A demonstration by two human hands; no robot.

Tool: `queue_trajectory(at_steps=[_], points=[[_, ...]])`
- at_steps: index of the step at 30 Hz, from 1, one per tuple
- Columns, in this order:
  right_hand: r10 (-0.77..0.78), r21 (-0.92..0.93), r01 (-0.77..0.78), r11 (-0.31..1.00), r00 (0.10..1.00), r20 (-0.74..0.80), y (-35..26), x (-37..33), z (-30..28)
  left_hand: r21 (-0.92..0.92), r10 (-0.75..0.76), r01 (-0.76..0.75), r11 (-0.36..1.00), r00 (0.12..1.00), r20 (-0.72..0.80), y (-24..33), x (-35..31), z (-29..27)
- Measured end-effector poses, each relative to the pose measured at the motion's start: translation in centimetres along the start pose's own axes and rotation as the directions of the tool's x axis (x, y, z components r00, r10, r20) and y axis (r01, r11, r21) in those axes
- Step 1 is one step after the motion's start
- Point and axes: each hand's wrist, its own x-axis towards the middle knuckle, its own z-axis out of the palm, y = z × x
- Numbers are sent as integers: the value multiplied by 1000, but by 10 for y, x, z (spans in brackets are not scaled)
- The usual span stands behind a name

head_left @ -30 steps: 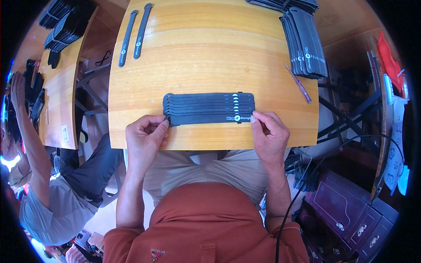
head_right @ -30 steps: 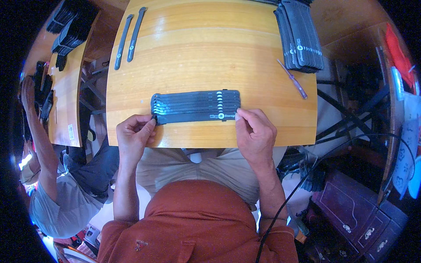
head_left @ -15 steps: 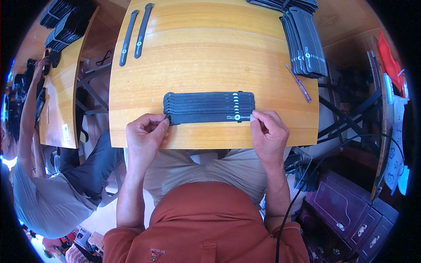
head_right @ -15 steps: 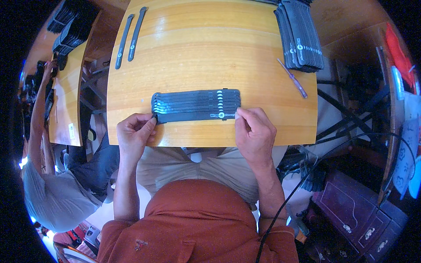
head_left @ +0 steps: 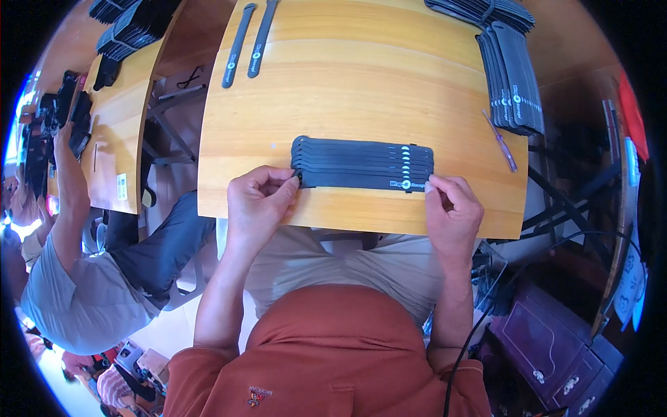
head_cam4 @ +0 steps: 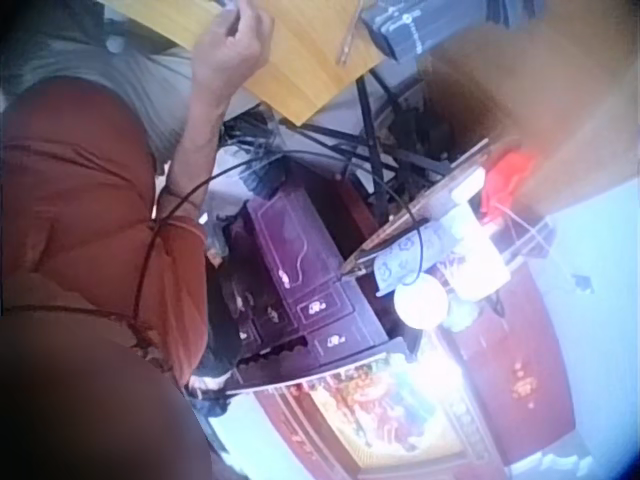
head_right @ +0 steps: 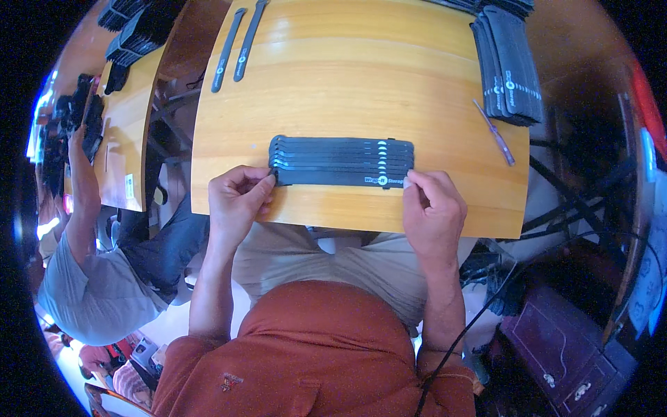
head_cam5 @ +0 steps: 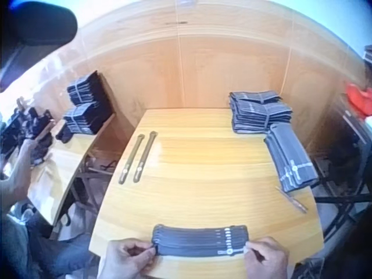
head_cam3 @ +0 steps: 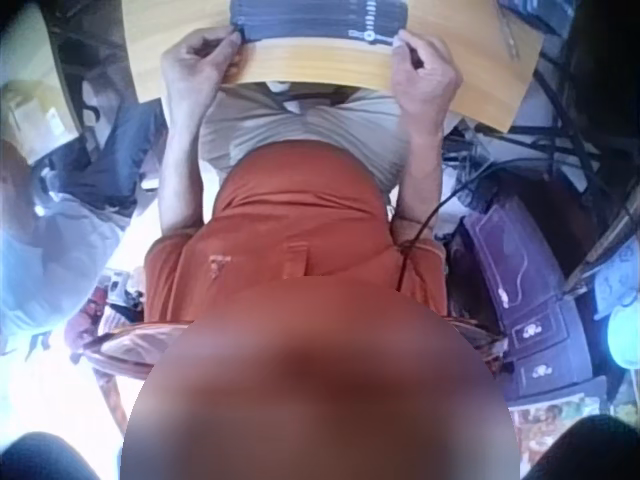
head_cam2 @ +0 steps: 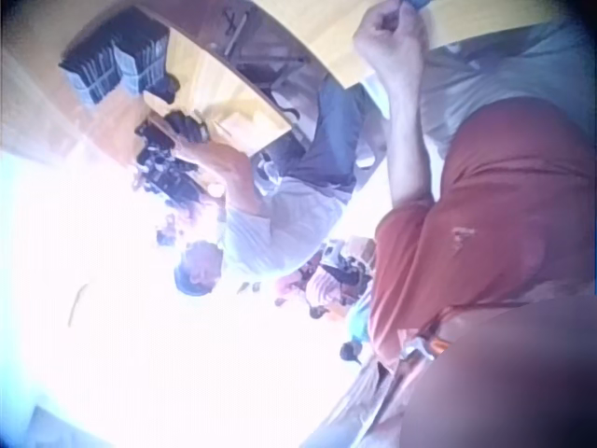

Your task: Stacking and aligning black watch straps in a manufacturing workshop.

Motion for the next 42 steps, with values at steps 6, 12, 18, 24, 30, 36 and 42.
queue_trajectory(at_steps=[6,12,18,24,30,36,42], points=[[6,-3,-6,1000,1000,-5,-3,1,-1,9,8,-8,1000,1000,1,3,0,-1],[1,-11,-1,1000,1000,8,-2,2,-1,9,21,-21,1000,1000,-2,2,1,0],[-11,-23,11,1000,1000,16,-2,3,-2,46,42,-42,998,999,-1,0,1,0],[-4,9,4,1000,1000,9,-2,3,-3,56,60,-60,997,998,-10,-4,2,1],[12,-7,-12,1000,999,31,-2,4,-4,222,189,-175,959,981,-43,-8,3,3],[12,5,-12,1000,1000,25,0,4,-3,322,376,-345,881,926,-36,-10,2,4],[18,10,-19,1000,999,36,-5,5,-5,638,567,-482,600,819,85,3,-16,11]])
